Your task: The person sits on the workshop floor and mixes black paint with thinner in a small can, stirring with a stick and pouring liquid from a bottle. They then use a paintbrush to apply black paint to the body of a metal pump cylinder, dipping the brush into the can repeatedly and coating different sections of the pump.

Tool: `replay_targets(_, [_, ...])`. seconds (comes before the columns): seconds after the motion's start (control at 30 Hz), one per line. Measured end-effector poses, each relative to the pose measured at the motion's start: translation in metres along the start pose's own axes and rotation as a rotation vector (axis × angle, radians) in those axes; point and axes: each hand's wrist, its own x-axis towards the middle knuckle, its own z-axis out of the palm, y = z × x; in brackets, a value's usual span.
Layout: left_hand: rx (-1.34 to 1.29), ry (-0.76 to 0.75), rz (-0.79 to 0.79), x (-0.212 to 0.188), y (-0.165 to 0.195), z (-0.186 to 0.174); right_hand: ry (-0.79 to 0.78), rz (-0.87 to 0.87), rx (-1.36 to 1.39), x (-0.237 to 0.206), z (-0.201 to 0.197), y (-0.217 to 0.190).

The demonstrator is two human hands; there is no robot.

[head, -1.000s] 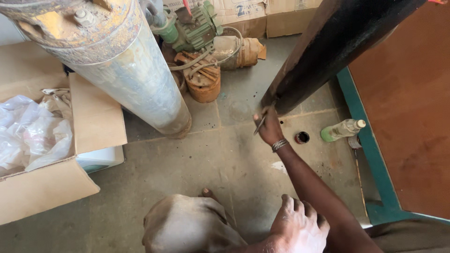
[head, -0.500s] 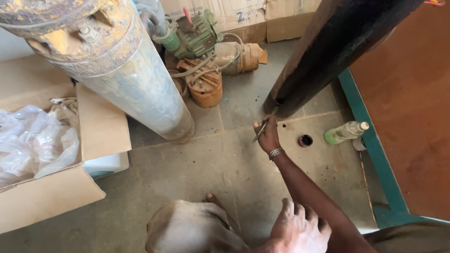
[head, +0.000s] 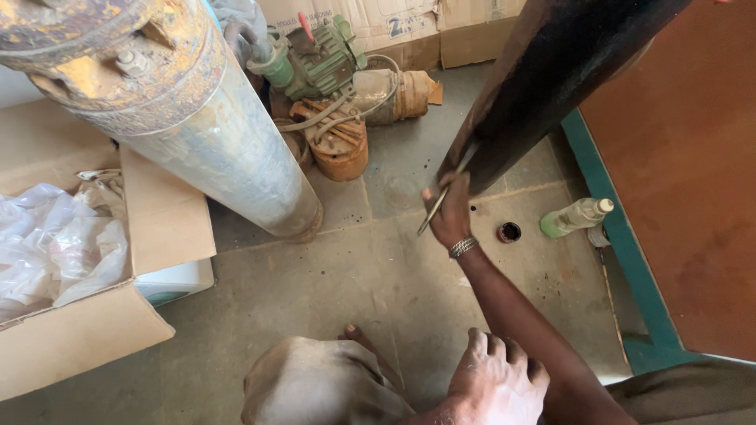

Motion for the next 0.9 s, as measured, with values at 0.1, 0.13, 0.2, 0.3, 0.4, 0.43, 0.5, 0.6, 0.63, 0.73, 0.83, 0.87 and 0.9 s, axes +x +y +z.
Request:
replay_targets(0.1, [0.019, -0.012, 0.015, 0.000, -0.004, 0.003, -0.127, 0.065, -0.044, -0.014, 0.018, 0.021])
replay_targets(0.13, [0.029, -0.017, 0.020, 0.000, -0.004, 0.004, -0.137, 0.113, -0.017, -0.012, 0.019, 0.023])
replay_targets(0.2, [0.036, 0.009, 0.009, 0.000, -0.003, 0.006, -0.155, 0.214, 0.028, -0.002, 0.009, 0.016])
replay_targets(0.3, [0.017, 0.024, 0.003, -0.001, -0.001, 0.007, -0.041, 0.203, 0.122, 0.023, -0.020, -0.011])
replay_targets(0.4, [0.015, 0.024, 0.003, -0.001, -0.001, 0.005, 0.096, -0.046, 0.076, 0.036, -0.043, -0.034])
replay_targets(0.43, [0.021, 0.026, 0.005, -0.001, -0.001, 0.004, 0.130, -0.075, 0.044, 0.035, -0.045, -0.036])
replay_targets(0.5, [0.019, 0.014, -0.004, 0.000, -0.001, 0.002, 0.107, -0.077, -0.037, 0.025, -0.039, -0.030])
replay_targets(0.6, [0.005, 0.040, -0.001, 0.000, -0.003, 0.003, -0.075, -0.001, -0.179, -0.001, -0.014, -0.008])
replay_targets(0.63, [-0.006, 0.052, 0.001, -0.002, -0.004, 0.005, -0.157, 0.031, -0.225, -0.009, -0.007, -0.001])
replay_targets(0.73, [0.037, 0.045, 0.012, -0.003, -0.007, 0.008, -0.219, 0.166, -0.055, -0.014, 0.003, 0.010])
replay_targets(0.83, [0.033, 0.022, -0.007, -0.003, -0.007, 0.011, -0.214, 0.538, 0.227, 0.009, -0.015, 0.000])
replay_targets(0.87, [0.013, 0.030, -0.006, -0.003, -0.006, 0.011, -0.158, 0.371, 0.210, 0.020, -0.024, -0.007])
replay_targets(0.9, [-0.007, 0.038, -0.003, -0.003, -0.006, 0.011, -0.103, 0.203, 0.191, 0.030, -0.036, -0.014])
